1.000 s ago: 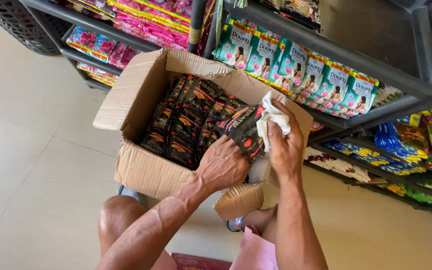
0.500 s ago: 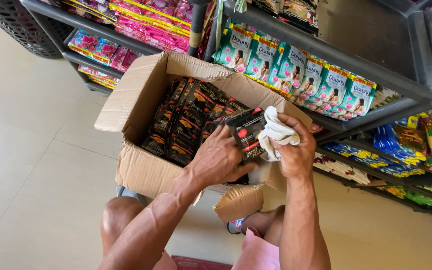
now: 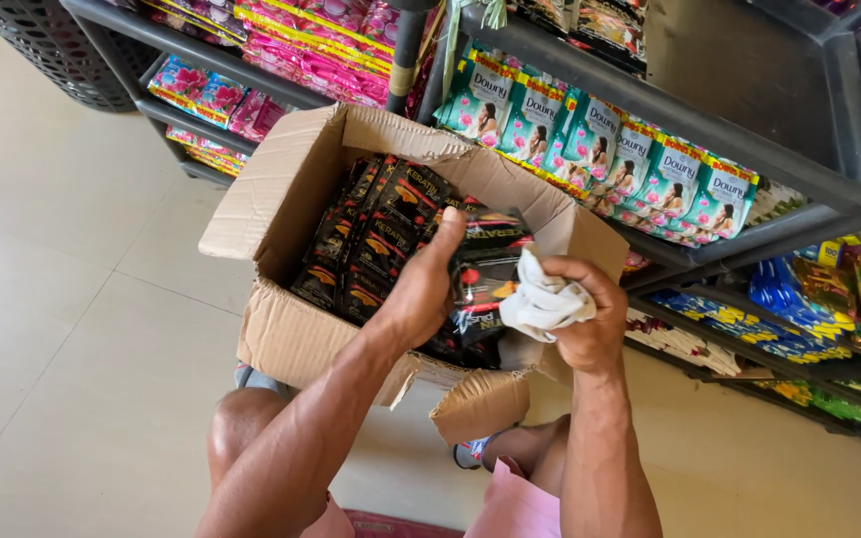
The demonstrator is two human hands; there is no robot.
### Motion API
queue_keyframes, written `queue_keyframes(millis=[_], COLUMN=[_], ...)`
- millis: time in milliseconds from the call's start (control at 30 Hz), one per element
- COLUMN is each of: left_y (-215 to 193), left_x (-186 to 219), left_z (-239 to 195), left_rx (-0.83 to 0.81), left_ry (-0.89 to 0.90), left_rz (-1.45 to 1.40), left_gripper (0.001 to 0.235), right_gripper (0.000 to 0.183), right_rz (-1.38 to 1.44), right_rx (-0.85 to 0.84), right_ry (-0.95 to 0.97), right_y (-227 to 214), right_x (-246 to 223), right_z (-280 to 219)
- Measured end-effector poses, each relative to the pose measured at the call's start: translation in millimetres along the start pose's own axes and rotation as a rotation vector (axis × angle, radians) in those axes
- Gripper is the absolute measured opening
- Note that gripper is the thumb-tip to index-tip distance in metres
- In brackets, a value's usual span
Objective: Cleaning and restocking shampoo sachets onto shelves in a grocery store.
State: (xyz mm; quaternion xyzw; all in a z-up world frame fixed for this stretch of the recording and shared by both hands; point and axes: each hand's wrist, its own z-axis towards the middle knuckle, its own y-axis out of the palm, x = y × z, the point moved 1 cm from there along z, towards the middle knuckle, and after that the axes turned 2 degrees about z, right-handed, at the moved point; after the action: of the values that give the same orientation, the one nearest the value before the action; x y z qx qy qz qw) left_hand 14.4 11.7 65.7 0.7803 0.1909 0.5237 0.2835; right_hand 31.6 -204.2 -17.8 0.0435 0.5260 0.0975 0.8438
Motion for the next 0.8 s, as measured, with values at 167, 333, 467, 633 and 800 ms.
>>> queue_keyframes(millis=[167, 333, 467, 633, 800], left_y=[-42, -41, -28, -33, -2], left_x=[-23, -16, -30, -68, -56], left_z=[50, 44, 40, 46, 18], left_rx=[0.205, 0.024, -0.016, -0.249, -0.185], left_ry=[0.173, 0.237, 0.196, 0.263, 0.16], left_rz=[-0.389, -0.445, -0.373, -0.476, -0.202], left_gripper=[0.059, 0.045, 0.048, 0.031, 0.047], right_gripper=[0.058, 0.048, 0.055, 0.061, 0.045], right_rz=[-0.138, -0.297, -0.305, -0.72, -0.717], right_rx=[-0.036, 0.221, 0.305, -0.243, 0.006], right_ry=[0.083, 0.167, -0.067, -0.437, -0.399], right_y=[16, 37, 56, 102, 78], right_x=[-15, -37, -39, -42, -31], right_z=[2, 21, 16, 20, 29])
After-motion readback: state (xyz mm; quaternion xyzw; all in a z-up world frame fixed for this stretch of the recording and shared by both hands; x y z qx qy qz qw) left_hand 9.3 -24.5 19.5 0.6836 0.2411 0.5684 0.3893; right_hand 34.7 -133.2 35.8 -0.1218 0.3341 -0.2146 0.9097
